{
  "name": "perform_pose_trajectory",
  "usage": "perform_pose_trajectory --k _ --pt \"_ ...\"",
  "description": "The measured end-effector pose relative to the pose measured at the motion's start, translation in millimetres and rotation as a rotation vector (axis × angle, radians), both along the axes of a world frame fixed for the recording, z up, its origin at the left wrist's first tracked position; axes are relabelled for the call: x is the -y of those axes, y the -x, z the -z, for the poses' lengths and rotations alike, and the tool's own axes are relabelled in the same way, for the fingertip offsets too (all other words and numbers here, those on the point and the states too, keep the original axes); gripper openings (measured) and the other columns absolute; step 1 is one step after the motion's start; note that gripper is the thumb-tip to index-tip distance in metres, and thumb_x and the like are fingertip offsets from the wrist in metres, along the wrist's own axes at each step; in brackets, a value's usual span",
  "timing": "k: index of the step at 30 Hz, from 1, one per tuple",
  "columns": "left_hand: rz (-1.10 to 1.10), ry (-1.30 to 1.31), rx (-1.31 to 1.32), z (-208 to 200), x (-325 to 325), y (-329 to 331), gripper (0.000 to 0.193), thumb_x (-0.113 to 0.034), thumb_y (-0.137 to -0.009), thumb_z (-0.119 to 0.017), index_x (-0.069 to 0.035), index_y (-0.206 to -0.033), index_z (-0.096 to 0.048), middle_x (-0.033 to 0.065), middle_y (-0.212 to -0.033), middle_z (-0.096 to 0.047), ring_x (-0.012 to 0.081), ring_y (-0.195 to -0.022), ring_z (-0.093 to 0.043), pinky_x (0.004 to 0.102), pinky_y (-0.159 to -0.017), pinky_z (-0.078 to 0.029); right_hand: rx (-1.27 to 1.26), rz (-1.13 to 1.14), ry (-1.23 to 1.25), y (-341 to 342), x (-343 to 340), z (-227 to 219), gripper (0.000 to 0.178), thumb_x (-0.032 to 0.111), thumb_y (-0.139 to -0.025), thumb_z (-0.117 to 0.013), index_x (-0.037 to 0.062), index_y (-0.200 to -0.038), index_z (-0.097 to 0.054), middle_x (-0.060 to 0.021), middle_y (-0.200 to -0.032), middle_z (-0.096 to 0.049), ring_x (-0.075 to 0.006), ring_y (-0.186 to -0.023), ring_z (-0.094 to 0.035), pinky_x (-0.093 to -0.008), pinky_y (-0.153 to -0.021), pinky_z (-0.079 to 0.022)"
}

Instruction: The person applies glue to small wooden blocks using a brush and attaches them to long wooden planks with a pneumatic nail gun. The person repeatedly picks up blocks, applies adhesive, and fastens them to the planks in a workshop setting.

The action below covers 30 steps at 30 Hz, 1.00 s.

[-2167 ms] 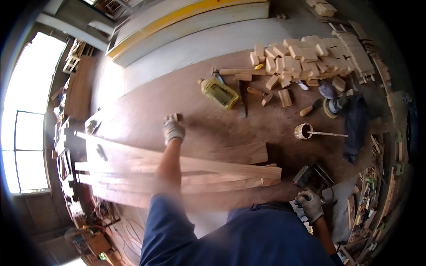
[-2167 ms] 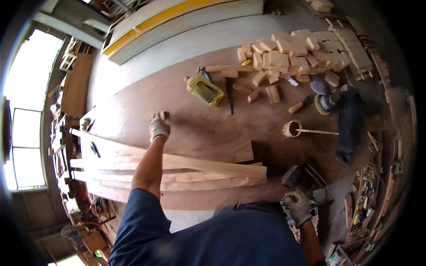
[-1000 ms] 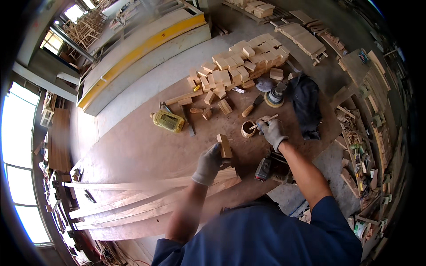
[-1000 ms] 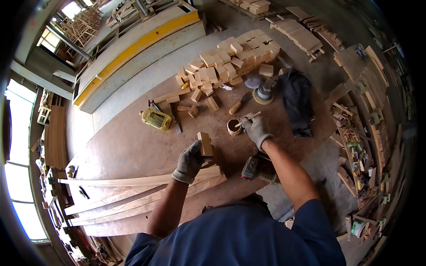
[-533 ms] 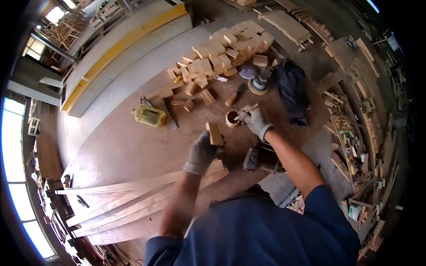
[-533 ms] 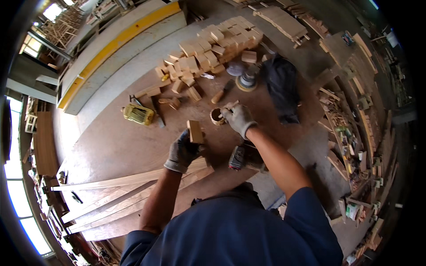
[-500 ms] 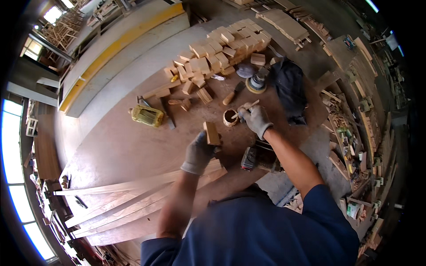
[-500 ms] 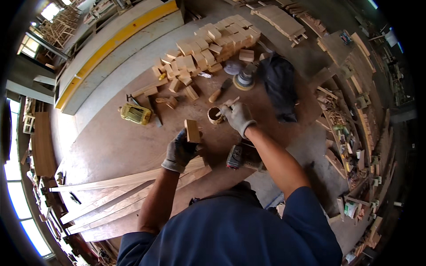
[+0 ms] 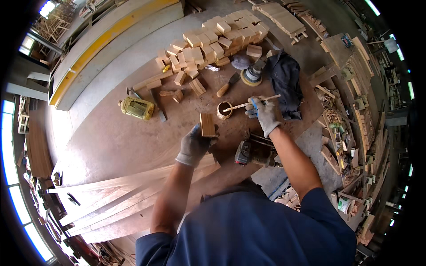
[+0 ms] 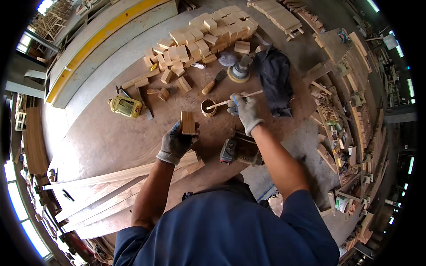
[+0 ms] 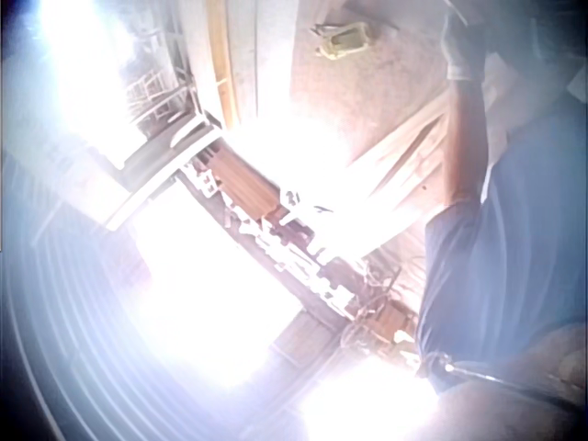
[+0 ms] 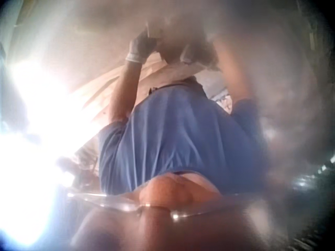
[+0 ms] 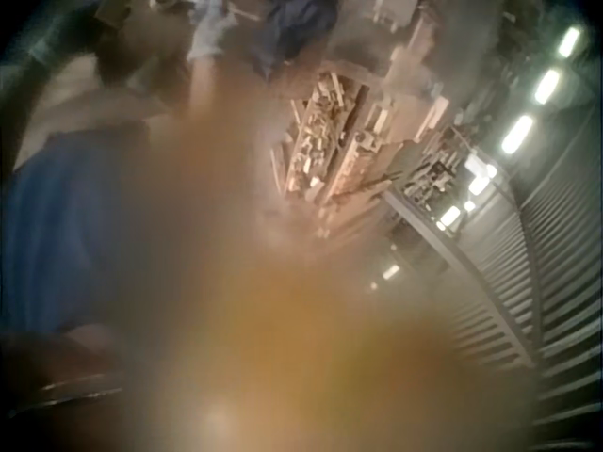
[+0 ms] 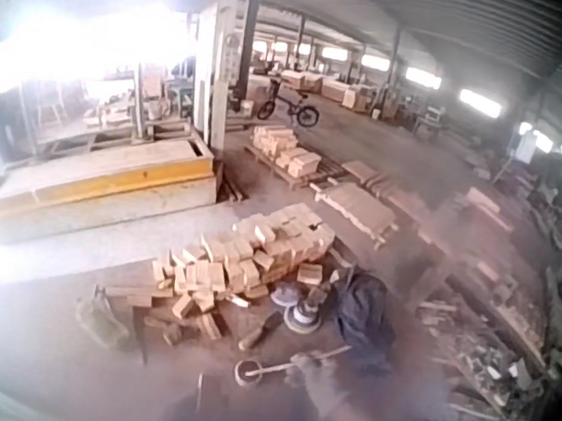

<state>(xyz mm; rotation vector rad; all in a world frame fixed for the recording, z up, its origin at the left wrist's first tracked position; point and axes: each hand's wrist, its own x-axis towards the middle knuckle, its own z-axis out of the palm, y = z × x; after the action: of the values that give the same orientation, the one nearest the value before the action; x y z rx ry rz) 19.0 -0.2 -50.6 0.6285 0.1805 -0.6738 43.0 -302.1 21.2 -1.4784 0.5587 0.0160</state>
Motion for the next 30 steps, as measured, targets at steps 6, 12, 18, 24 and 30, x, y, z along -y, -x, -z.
perform_pose_trajectory --k 6,12,18,24,30 --pt "-0.033 0.25 -0.153 -7 -1 1 0.058 -0.041 -0.11 -0.055 0.001 -0.151 -0.05 0.0259 -0.134 -0.065 0.0375 -0.105 -0.067 0.0467 -0.087 -0.06 -0.007 0.064 -0.112 2 8 9 0.026 0.025 -0.108 -0.065 0.0011 -0.111 -0.072 -0.0109 -0.086 -0.078 -0.0195 -0.066 -0.076 -0.0304 -0.056 -0.061" --pt "-0.042 0.269 -0.151 0 0 2 0.059 -0.041 -0.11 -0.056 0.001 -0.151 -0.05 0.0255 -0.134 -0.066 0.0373 -0.104 -0.067 0.0474 -0.088 -0.061 -0.011 0.04 -0.119 8 11 1 0.027 0.028 -0.106 -0.067 0.0017 -0.111 -0.073 -0.0118 -0.088 -0.078 -0.0228 -0.07 -0.077 -0.0328 -0.062 -0.064" --pt "-0.034 0.212 -0.106 9 5 2 0.06 -0.042 -0.109 -0.057 0.001 -0.15 -0.05 0.0254 -0.134 -0.066 0.0381 -0.105 -0.067 0.0479 -0.089 -0.061 0.158 0.076 -0.375 27 20 -30 0.028 0.027 -0.104 -0.069 -0.0002 -0.111 -0.072 -0.0125 -0.086 -0.076 -0.0234 -0.066 -0.074 -0.0354 -0.062 -0.064" --pt "-0.025 0.279 -0.129 -4 12 3 0.06 -0.042 -0.109 -0.058 0.0 -0.15 -0.051 0.0251 -0.133 -0.066 0.038 -0.106 -0.067 0.0475 -0.089 -0.06 0.182 -0.056 -0.286 50 -12 -68 0.026 0.023 -0.108 -0.064 -0.0004 -0.114 -0.073 -0.0125 -0.091 -0.077 -0.0235 -0.073 -0.075 -0.0373 -0.065 -0.064" --pt "0.009 0.248 -0.056 -19 14 8 0.058 -0.042 -0.109 -0.055 -0.001 -0.15 -0.051 0.0237 -0.134 -0.066 0.036 -0.107 -0.067 0.0452 -0.087 -0.058 0.2 -0.073 -0.126 53 -23 -72 0.029 0.024 -0.109 -0.062 -0.0023 -0.117 -0.071 -0.0142 -0.092 -0.077 -0.0221 -0.078 -0.076 -0.0362 -0.071 -0.066"
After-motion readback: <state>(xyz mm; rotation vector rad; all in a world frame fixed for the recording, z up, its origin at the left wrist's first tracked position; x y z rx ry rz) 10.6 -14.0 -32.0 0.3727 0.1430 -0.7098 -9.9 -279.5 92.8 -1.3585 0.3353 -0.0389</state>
